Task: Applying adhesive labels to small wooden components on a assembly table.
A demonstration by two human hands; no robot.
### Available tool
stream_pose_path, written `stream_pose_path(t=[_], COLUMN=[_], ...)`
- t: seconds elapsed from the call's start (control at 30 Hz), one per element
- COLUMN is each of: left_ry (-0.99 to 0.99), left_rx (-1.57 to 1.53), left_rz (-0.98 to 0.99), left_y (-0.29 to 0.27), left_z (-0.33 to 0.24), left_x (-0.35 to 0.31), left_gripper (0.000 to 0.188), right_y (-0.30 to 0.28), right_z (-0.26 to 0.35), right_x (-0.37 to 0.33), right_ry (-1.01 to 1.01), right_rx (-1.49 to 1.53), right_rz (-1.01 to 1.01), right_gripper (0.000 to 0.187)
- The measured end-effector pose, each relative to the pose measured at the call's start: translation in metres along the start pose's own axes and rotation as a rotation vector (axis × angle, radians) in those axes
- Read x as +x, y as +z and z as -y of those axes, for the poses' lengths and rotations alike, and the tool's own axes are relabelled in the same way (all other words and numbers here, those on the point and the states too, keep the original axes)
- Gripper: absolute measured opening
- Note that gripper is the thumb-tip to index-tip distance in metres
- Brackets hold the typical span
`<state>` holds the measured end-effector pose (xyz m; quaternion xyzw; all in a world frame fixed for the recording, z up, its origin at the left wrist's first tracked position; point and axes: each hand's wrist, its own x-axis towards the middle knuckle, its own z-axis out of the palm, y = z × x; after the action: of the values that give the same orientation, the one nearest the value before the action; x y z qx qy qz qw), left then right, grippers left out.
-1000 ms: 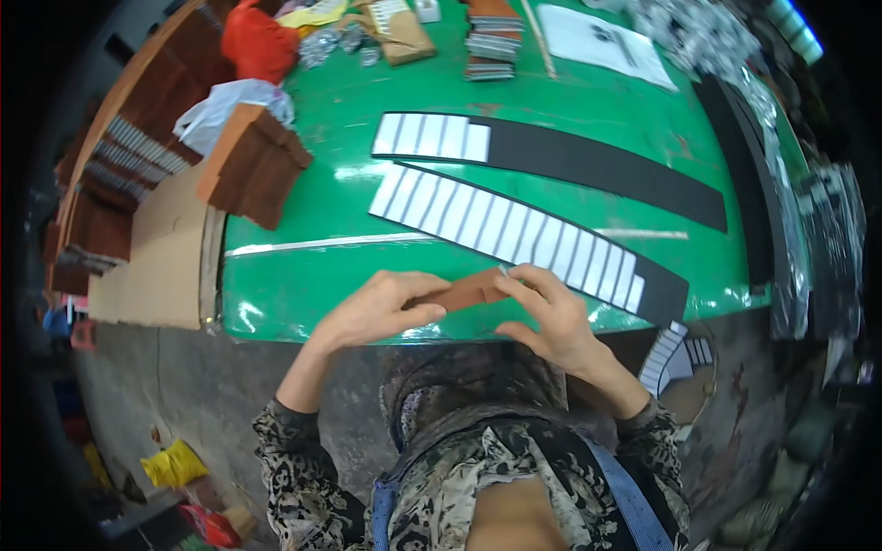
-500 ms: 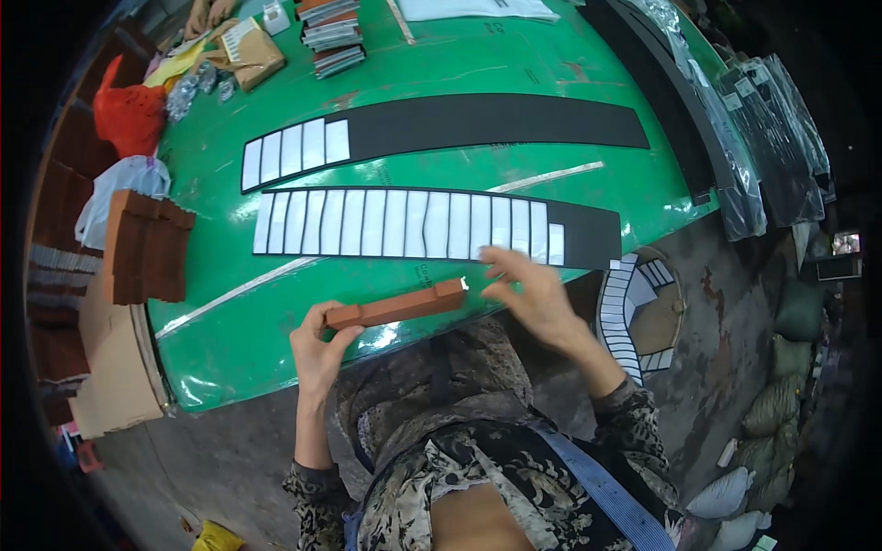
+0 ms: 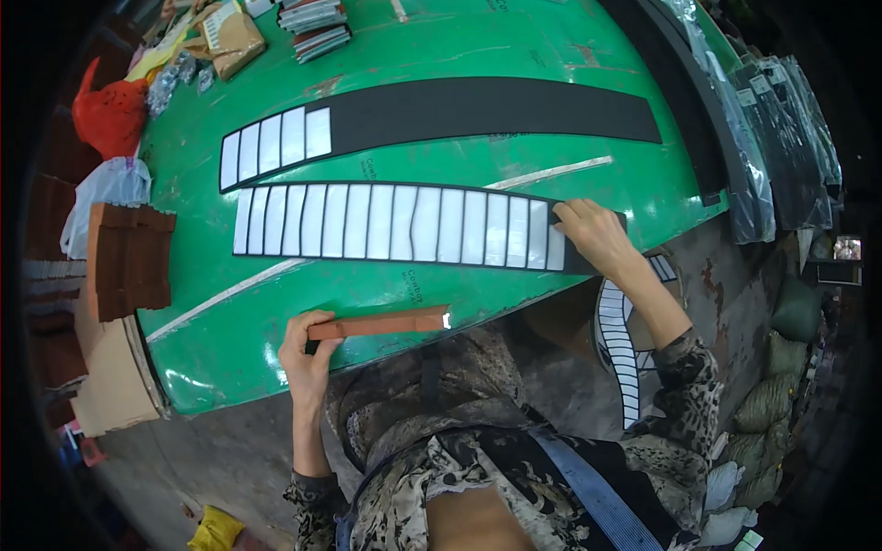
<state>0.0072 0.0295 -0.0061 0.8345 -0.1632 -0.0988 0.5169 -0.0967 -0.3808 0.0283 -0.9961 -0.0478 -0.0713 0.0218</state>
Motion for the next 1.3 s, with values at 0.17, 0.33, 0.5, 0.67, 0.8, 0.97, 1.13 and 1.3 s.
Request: stream_pose_path(t=[0.17, 0.33, 0.5, 0.67, 0.8, 0.97, 1.13, 1.3], left_ry=[0.075, 0.044, 0.303, 0.458, 0.418, 0.389, 0.396, 0.366], left_rx=[-0.004, -0.132, 0.191, 0.542, 0.552, 0.523, 0.390, 0.478], left_rz=[0.074, -0.211, -0.601, -0.454, -0.217, -0.105, 0.028, -0.242], left_y=[-0.015, -0.039, -0.031, 0.006, 0.045, 0.064, 0.062, 0.003], left_z=[-0.004, -0.005, -0.007, -0.032, -0.046, -0.058, -0.054, -0.056], left_x=[0.001, -0.037, -0.080, -0.076, -0.060, -0.039, -0.032, 0.009], left_gripper=[0.030, 0.027, 0.036, 0.041, 0.034, 0.045, 0.045, 0.036], right_y=[0.004, 0.002, -0.001, -0.003, -0.012, -0.010, 0.004, 0.009], right_z=[0.002, -0.012, -0.007, 0.044, 0.091, 0.121, 0.138, 0.158], right_x=[-0.005, -0.001, -0.006, 0.004, 0.010, 0.008, -0.003, -0.015], right_ry=[-0.086, 0.055, 0.555, 0.679, 0.629, 0.651, 0.714, 0.790], right_rx=[-0.159, 0.128, 0.514, 1.299, 1.566, 1.824, 1.956, 2.038], right_rz=[0.008, -0.104, -0.123, -0.173, 0.010, 0.178, 0.241, 0.305], right_gripper=[0.015, 0.016, 0.012, 0.009, 0.007, 0.032, 0.024, 0.024])
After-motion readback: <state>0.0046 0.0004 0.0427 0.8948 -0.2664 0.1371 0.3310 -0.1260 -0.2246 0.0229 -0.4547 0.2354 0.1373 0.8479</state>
